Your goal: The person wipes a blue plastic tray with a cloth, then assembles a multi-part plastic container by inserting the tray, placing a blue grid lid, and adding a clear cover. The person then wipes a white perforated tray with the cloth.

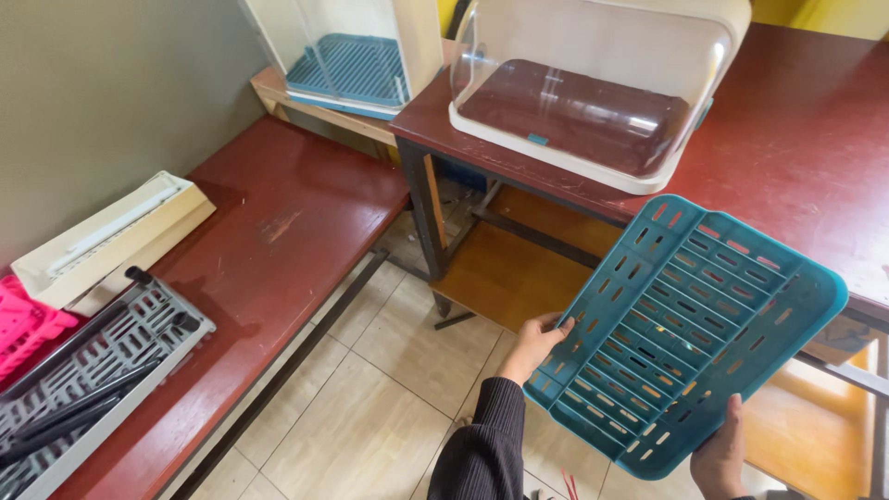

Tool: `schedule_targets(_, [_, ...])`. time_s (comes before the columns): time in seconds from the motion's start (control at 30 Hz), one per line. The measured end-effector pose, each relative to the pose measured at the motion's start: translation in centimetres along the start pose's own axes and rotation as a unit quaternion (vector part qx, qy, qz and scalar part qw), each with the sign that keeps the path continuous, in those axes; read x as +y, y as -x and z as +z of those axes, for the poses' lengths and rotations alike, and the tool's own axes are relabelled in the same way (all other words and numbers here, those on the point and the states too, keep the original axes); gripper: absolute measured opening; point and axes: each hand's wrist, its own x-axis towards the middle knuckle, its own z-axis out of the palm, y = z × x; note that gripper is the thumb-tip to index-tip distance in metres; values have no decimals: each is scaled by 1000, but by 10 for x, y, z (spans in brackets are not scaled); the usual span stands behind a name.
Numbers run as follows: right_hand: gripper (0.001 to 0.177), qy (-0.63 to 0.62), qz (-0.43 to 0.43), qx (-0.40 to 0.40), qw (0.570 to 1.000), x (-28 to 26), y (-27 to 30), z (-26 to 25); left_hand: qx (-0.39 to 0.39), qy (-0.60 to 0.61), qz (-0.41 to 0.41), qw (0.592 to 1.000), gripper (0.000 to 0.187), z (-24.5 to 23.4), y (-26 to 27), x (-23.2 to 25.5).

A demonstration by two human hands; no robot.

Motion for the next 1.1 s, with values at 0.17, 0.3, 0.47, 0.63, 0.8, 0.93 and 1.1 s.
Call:
schedule_targets(0.17, [60, 19, -8, 4, 1000, -15, -15, 53, 51, 53, -19, 997, 37, -32, 32, 7])
schedule_targets(0.3, [62, 98, -56, -5, 994, -13, -21, 94, 64, 143, -33, 987, 31, -60, 57, 13])
schedule_targets(0.47, [59, 157, -63, -55, 984, -9, -42, 141, 101, 220, -10, 970, 27, -93, 81, 9])
schedule_targets(0.63, [62, 198, -69, -107, 972, 12, -71, 193, 164, 205, 36, 964, 26, -136, 82, 6])
schedule_targets(0.8, [58, 193, -61, -128, 971, 31, -95, 273, 189, 207, 91, 956, 26, -193, 74, 29])
schedule_targets(0.93, [57, 223, -63, -146, 962, 34, -106, 350, 197, 211, 96, 952, 30, -245, 58, 60])
schedule_targets(1.1, [57, 202, -57, -165, 964, 31, -111, 449, 206, 219, 123, 946, 30, -307, 40, 110])
